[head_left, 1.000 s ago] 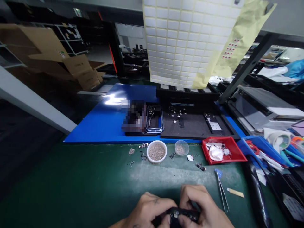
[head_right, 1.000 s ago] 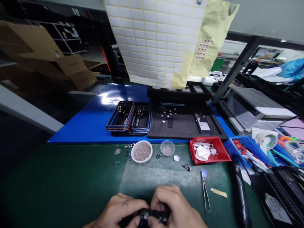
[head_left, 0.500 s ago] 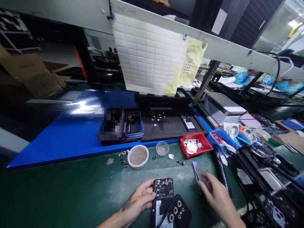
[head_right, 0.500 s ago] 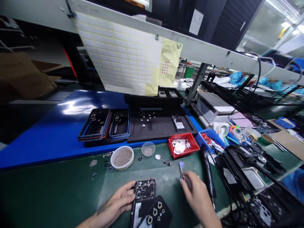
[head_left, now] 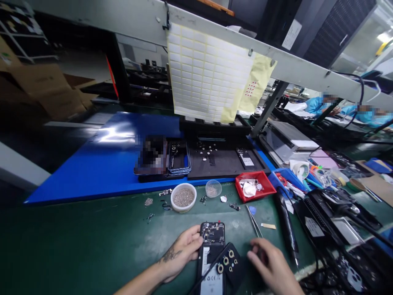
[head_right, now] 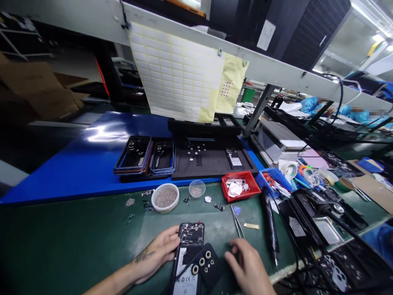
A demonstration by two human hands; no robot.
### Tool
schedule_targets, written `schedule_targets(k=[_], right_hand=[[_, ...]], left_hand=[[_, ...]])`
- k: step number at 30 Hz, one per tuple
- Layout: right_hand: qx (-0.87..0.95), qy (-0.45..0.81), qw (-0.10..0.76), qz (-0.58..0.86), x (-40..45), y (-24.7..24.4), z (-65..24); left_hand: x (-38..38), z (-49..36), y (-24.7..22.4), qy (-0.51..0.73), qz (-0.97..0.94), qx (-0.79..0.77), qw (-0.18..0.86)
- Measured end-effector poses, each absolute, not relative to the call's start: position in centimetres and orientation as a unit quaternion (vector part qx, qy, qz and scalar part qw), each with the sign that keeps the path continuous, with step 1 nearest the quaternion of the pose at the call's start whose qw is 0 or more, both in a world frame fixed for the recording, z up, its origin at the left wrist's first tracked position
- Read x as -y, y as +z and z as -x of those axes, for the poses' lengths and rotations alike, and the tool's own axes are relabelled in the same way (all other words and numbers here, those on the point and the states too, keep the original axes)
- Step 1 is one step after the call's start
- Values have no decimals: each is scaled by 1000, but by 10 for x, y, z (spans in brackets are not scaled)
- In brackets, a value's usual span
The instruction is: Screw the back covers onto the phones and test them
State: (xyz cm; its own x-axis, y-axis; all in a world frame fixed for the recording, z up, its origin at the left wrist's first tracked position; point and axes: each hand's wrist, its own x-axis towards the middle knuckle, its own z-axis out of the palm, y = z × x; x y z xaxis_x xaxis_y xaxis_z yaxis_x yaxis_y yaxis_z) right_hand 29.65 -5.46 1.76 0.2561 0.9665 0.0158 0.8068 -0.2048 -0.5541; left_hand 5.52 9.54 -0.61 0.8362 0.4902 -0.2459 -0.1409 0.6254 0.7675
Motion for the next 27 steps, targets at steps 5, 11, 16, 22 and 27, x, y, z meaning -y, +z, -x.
schedule_targets(k=[5, 11, 16, 22, 27], right_hand=[[567, 265, 244, 741, 68, 10, -270], [496, 401, 320, 700, 66, 2, -267], [401, 531, 431, 610, 61, -2, -269], [360, 523, 469, 613, 46, -11, -269], [378, 494, 481, 618, 28, -8, -272]], left_hand=[[-93, -55, -5, 183, -384, -212, 880], [-93, -56, -12, 189, -376, -208, 883], [-94, -55, -17, 185, -371, -203, 887], [-96, -57, -23, 184, -383, -203, 882], [-95, -57, -24, 192, -393, -199, 877]])
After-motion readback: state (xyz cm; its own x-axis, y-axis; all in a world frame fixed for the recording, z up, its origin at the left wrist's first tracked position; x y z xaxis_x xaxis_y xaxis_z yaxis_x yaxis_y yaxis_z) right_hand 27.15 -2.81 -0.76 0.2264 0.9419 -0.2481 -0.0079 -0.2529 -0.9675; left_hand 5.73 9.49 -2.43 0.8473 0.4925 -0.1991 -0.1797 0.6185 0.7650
